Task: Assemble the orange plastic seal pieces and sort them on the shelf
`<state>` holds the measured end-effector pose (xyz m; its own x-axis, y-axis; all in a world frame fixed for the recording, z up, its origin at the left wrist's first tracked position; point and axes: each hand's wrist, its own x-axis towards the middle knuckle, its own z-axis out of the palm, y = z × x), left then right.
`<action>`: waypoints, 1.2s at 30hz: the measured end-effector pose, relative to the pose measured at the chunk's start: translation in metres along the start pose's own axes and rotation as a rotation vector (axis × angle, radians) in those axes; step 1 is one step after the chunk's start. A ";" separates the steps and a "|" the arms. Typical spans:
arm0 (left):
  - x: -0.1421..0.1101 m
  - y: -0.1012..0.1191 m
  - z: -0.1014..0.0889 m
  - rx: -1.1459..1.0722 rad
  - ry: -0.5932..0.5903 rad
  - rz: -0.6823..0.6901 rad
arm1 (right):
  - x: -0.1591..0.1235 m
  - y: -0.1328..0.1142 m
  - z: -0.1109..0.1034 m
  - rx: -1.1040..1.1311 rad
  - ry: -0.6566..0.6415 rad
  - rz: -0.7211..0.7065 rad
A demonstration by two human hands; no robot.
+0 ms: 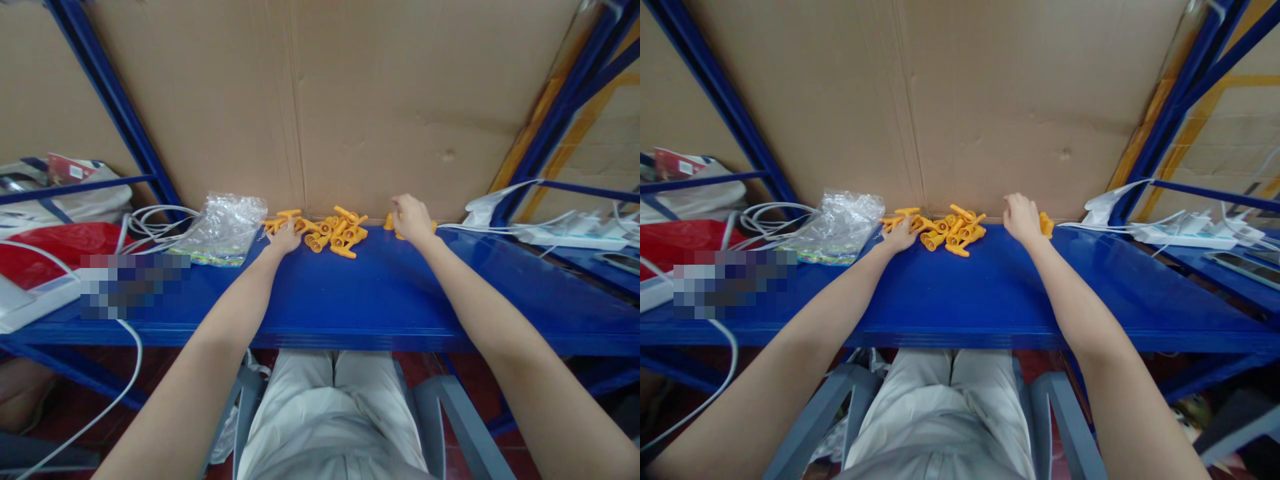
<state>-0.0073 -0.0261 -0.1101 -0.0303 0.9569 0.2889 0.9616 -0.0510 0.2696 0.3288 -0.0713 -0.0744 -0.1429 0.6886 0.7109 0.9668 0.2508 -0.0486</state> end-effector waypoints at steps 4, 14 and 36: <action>0.002 -0.002 0.001 0.040 -0.060 -0.006 | -0.013 -0.041 0.012 0.024 -0.199 -0.296; 0.003 -0.001 0.000 0.084 -0.094 -0.029 | -0.030 -0.071 0.028 0.022 -0.378 -0.402; -0.015 0.030 -0.015 -0.019 0.202 0.243 | -0.022 -0.065 0.019 -0.149 -0.327 -0.213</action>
<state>0.0176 -0.0458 -0.0925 0.1444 0.8397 0.5234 0.9422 -0.2782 0.1865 0.2655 -0.0900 -0.0997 -0.3792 0.8178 0.4329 0.9251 0.3260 0.1944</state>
